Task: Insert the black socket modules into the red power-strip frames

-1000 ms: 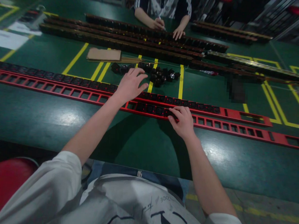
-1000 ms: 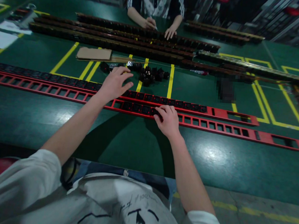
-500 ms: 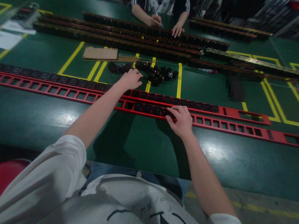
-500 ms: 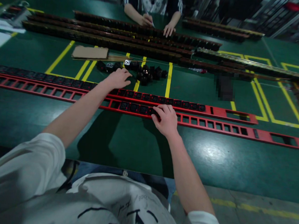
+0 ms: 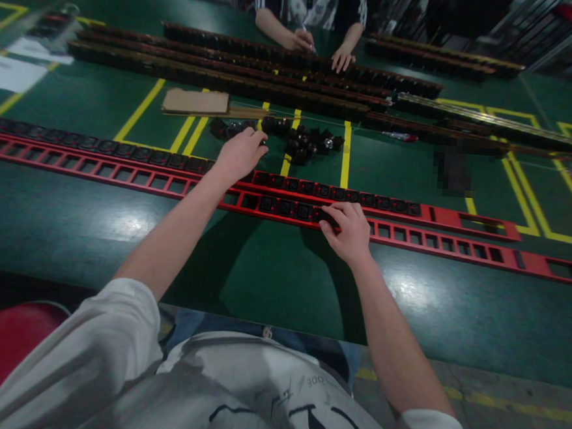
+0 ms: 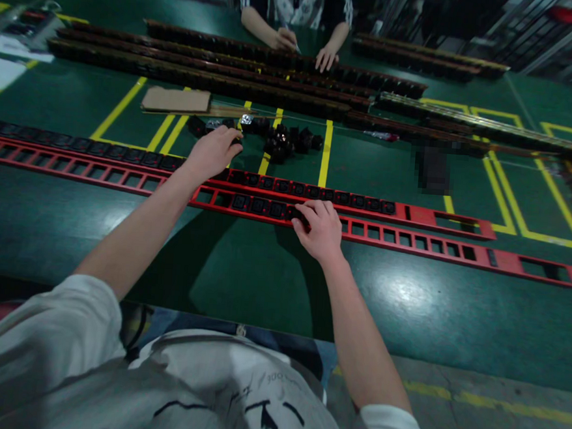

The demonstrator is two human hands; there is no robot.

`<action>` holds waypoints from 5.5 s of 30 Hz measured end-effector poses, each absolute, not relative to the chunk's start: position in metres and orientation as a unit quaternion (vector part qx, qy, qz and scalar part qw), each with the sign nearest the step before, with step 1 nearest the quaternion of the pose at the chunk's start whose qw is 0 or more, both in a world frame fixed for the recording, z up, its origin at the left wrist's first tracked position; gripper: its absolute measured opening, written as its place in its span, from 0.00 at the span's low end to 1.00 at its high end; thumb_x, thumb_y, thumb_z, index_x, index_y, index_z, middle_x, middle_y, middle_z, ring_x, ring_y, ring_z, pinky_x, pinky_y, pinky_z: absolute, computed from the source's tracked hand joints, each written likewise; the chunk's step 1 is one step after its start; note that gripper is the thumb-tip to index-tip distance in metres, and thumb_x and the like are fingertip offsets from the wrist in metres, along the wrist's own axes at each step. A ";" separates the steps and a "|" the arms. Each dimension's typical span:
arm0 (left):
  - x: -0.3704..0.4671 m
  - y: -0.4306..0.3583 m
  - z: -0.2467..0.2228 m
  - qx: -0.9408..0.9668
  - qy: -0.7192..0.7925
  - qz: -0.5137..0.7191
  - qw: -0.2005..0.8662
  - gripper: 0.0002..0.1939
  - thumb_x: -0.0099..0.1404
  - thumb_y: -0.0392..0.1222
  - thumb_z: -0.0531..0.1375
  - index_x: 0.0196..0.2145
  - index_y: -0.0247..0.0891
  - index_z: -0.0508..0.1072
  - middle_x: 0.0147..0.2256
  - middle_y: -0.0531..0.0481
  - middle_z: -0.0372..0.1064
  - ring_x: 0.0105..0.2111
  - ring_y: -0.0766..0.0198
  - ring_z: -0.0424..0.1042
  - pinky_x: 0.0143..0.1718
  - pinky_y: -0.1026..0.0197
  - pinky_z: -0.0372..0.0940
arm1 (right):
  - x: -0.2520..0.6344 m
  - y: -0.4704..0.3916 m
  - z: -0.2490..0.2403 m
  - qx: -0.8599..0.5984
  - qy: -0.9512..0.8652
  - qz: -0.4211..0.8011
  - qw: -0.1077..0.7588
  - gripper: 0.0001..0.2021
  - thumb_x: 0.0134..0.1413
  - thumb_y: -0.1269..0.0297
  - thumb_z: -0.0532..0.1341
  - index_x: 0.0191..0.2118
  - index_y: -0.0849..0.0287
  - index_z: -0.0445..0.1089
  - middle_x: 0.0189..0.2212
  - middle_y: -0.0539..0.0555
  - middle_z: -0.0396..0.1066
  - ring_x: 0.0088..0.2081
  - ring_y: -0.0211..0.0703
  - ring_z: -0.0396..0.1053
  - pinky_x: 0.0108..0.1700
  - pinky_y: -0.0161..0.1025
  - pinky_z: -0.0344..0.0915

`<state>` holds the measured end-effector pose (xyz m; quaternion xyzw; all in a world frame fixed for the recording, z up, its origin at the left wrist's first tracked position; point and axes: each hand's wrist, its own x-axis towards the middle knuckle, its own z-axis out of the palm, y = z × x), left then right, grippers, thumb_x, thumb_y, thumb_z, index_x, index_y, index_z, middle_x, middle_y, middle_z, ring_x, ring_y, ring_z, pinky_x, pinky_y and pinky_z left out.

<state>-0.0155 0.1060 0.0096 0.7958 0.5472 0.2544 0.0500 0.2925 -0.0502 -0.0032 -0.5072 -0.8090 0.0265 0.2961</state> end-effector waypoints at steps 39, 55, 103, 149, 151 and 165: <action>-0.014 0.010 -0.005 0.792 0.459 0.382 0.123 0.10 0.65 0.40 0.66 0.41 0.41 0.69 0.47 0.45 0.74 0.50 0.55 0.72 0.53 0.48 0.67 | 0.290 -0.050 -0.005 -0.508 -0.805 -0.001 0.306 0.13 0.61 0.60 0.61 0.49 0.55 0.76 0.44 0.58 0.75 0.45 0.55 0.69 0.47 0.54 0.70; -0.020 0.011 -0.004 0.754 0.489 0.434 0.056 0.22 0.69 0.58 0.59 0.54 0.44 0.68 0.52 0.41 0.65 0.55 0.49 0.67 0.57 0.44 0.67 | 0.291 -0.049 -0.005 -0.522 -0.796 0.023 0.305 0.14 0.61 0.58 0.61 0.49 0.54 0.77 0.44 0.58 0.75 0.45 0.56 0.68 0.47 0.54 0.69; -0.037 -0.017 0.002 0.859 0.400 0.297 0.114 0.16 0.62 0.38 0.65 0.47 0.39 0.67 0.49 0.45 0.72 0.50 0.54 0.68 0.54 0.49 0.65 | 0.294 -0.045 -0.007 -0.522 -0.797 0.007 0.305 0.14 0.60 0.57 0.63 0.50 0.54 0.77 0.44 0.60 0.75 0.46 0.58 0.69 0.47 0.54 0.68; -0.036 -0.019 -0.009 0.867 0.451 0.207 0.037 0.29 0.70 0.37 0.59 0.67 0.45 0.62 0.56 0.41 0.68 0.55 0.49 0.65 0.55 0.44 0.62 | 0.289 -0.048 -0.001 -0.540 -0.787 0.041 0.295 0.14 0.59 0.57 0.62 0.49 0.52 0.77 0.44 0.58 0.74 0.46 0.58 0.68 0.48 0.57 0.68; -0.035 -0.020 -0.007 0.866 0.458 0.196 0.038 0.29 0.70 0.36 0.59 0.67 0.45 0.62 0.57 0.42 0.68 0.55 0.48 0.64 0.55 0.45 0.61 | 0.288 -0.048 0.000 -0.542 -0.787 0.043 0.293 0.14 0.59 0.57 0.62 0.49 0.52 0.77 0.44 0.58 0.74 0.46 0.58 0.68 0.48 0.57 0.68; -0.033 -0.021 -0.003 0.882 0.440 0.170 0.032 0.26 0.70 0.36 0.60 0.64 0.45 0.65 0.57 0.43 0.68 0.55 0.49 0.65 0.54 0.46 0.62 | 0.289 -0.048 -0.003 -0.540 -0.791 0.025 0.288 0.14 0.61 0.55 0.60 0.48 0.53 0.76 0.44 0.59 0.74 0.47 0.57 0.68 0.48 0.55 0.67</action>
